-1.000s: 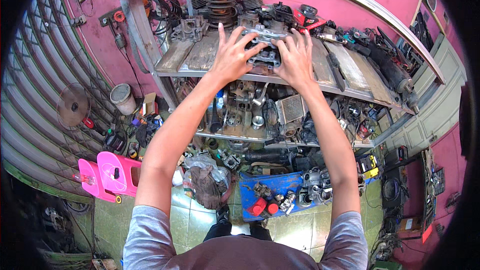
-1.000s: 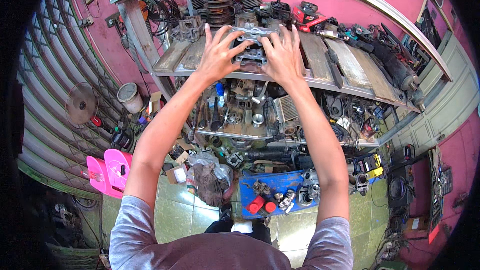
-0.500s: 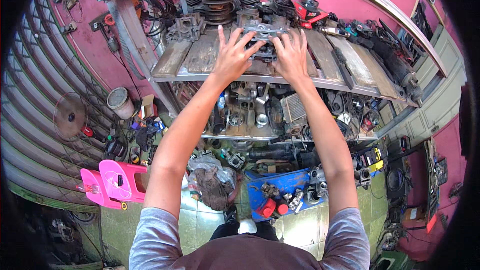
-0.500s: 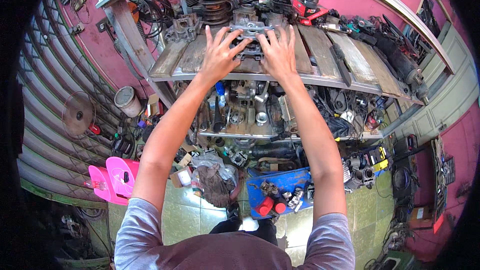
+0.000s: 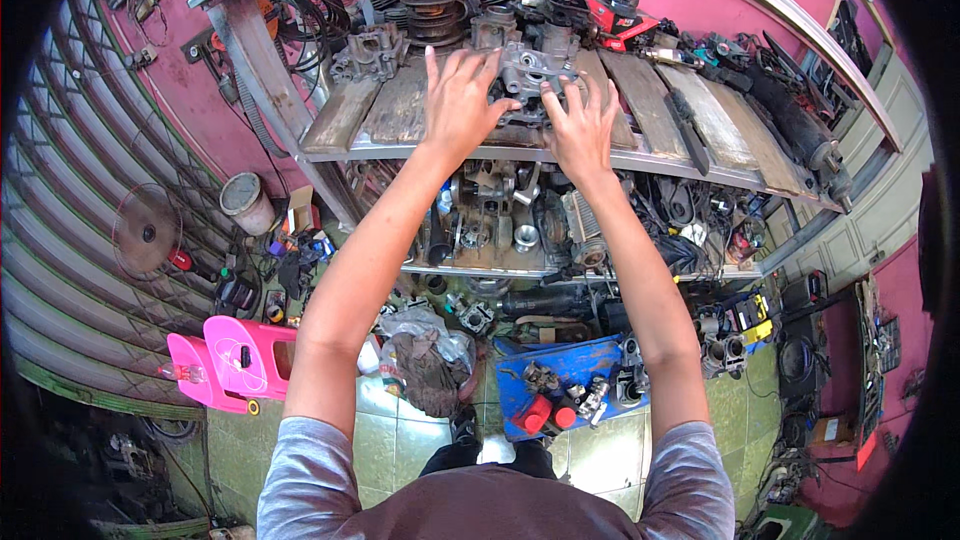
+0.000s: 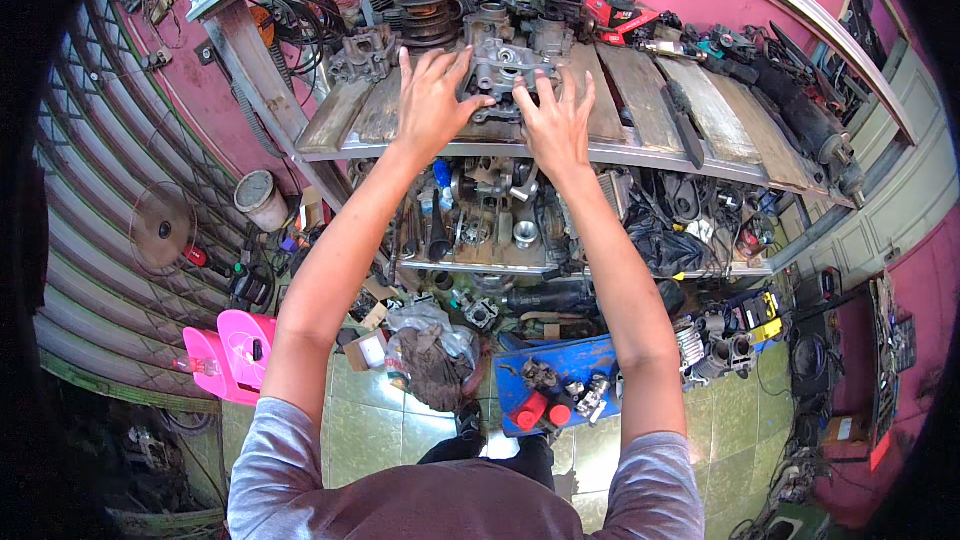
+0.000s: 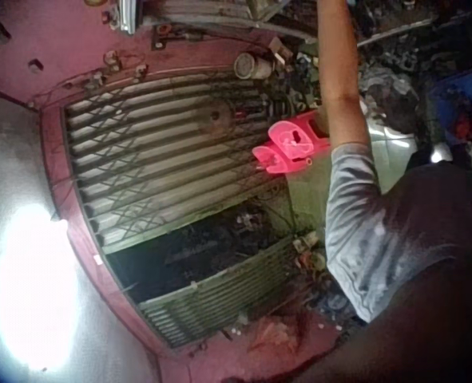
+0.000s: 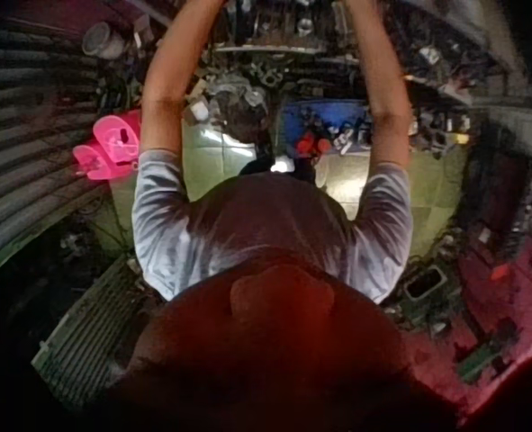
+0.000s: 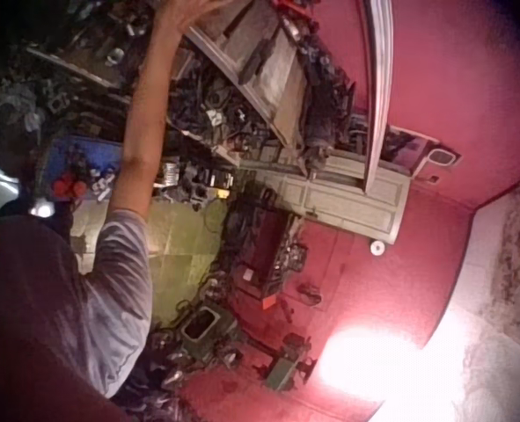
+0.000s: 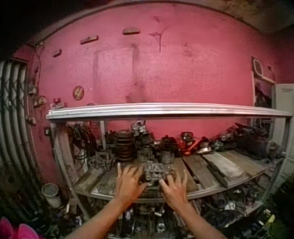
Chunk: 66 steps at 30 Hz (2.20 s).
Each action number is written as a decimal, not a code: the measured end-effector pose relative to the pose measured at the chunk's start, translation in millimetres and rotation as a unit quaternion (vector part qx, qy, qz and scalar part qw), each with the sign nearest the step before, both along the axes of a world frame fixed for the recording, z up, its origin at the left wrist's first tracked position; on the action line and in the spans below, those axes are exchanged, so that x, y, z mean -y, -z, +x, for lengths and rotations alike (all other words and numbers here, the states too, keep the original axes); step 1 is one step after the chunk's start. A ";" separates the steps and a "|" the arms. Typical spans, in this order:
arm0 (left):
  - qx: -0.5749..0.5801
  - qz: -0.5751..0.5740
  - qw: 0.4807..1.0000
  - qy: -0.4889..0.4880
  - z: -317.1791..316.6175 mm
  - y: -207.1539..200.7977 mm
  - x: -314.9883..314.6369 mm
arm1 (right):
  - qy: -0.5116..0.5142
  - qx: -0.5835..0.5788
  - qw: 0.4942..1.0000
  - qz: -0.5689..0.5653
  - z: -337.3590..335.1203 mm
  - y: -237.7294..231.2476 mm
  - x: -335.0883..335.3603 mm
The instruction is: The person sands and cleans the surface of a metal engine component, specifically a cylinder head, using sandpaper.
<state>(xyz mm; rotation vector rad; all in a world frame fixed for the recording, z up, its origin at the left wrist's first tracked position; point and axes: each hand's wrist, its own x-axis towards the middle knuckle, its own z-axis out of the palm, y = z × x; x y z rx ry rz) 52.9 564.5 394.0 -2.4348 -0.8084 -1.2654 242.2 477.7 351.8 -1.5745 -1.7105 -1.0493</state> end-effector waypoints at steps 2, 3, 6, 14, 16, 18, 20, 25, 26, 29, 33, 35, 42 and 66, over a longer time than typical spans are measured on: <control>0.007 -0.028 1.000 -0.008 4.3 0.5 1.9 | 0.007 0.003 1.000 0.005 -0.2 2.2 0.5; 0.017 -0.056 0.998 -0.017 6.6 0.7 2.7 | 0.010 0.010 1.000 0.013 -0.7 3.3 0.1; 0.032 -0.074 0.996 -0.031 9.0 -2.1 3.1 | 0.015 0.015 1.000 0.023 -3.1 4.9 -2.0; 0.042 -0.139 0.986 -0.077 21.7 -14.6 1.8 | 0.019 0.026 0.999 -0.001 3.2 1.4 6.0; 0.030 -0.136 0.985 -0.102 19.7 -17.1 1.6 | -0.007 0.012 1.000 -0.007 6.0 -5.0 15.3; 0.025 -0.138 0.984 -0.106 16.8 -17.8 1.4 | -0.038 -0.006 0.999 0.002 10.7 -12.9 24.9; 0.025 -0.136 0.984 -0.111 17.6 -18.2 2.4 | 0.006 -0.006 1.000 -0.007 33.6 -12.7 32.3; 0.023 -0.139 0.983 -0.115 19.5 -16.6 4.6 | 0.214 -0.008 0.976 -0.036 116.2 -5.6 65.3; 0.025 -0.135 0.984 -0.117 20.4 -16.5 4.8 | 0.284 -0.019 0.954 -0.093 132.3 -4.3 73.8; 0.017 -0.138 0.983 -0.119 19.7 -17.8 5.5 | 0.405 -0.048 0.900 -0.150 174.2 2.6 89.6; 0.011 -0.169 0.978 -0.125 19.2 -24.8 11.1 | 0.442 -0.087 0.861 -0.237 204.6 9.7 102.4; 0.015 -0.159 0.978 -0.132 16.7 -21.9 9.8 | 0.416 -0.132 0.866 -0.243 205.0 10.8 103.2; 0.010 -0.170 0.978 -0.124 21.3 -22.9 7.4 | 0.410 -0.130 0.878 -0.212 216.8 16.0 95.4; -0.004 -0.217 0.974 -0.072 17.0 -36.3 0.8 | 0.381 -0.153 0.870 -0.274 167.0 -11.5 67.7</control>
